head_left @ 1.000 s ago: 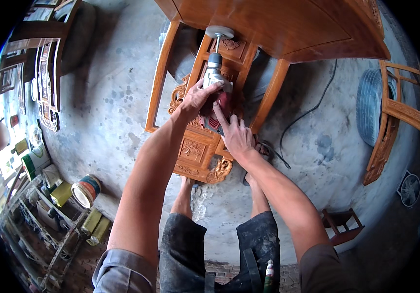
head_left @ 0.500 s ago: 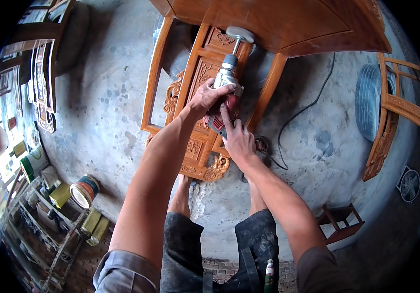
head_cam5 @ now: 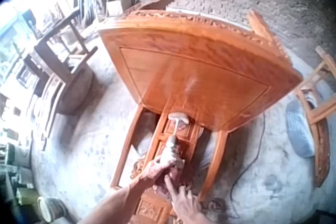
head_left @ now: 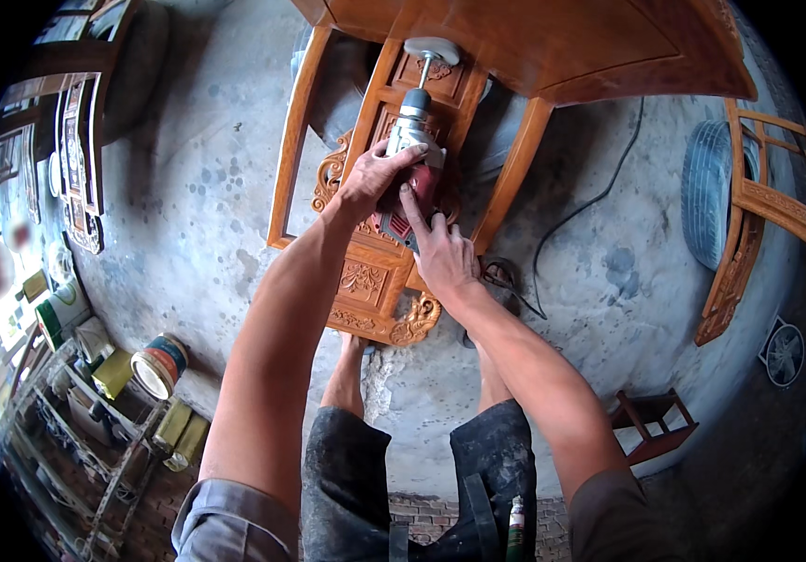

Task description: The person uses a power drill with a polishing attachment to buff the surface of an ornate wooden chair. They systematically move the tool across the chair's legs, frame, and carved backrest to smooth and finish the wood.

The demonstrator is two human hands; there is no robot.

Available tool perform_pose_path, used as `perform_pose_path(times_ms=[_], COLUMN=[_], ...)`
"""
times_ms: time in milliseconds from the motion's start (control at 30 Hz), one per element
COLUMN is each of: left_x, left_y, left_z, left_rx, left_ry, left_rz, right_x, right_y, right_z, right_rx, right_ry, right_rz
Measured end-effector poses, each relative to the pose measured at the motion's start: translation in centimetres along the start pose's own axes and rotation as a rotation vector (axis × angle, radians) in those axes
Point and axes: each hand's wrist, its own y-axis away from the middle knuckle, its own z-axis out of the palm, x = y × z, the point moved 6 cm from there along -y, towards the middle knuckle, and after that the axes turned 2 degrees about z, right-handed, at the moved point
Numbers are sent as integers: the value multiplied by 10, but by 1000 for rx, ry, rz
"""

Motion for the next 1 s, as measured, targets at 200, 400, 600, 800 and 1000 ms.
perform_pose_path(times_ms=[200,400,600,800,1000], left_x=[-6,-4,-13,-19,-4], left_y=[0,1,9,12,20], left_z=[-9,-4,29,13,3], left_rx=[16,26,-8,33,64], left_ry=[108,154,-2,96,68], left_rz=[27,49,20,1,-1], right_x=[-1,4,12,6,-2], right_y=[-1,-5,24,17,7], right_z=[-4,-9,-12,-19,-19], right_rx=[-31,-10,-228,-167,-116], right_ry=[41,21,-136,-146,-117], right_rz=[-36,-48,111,9,-21])
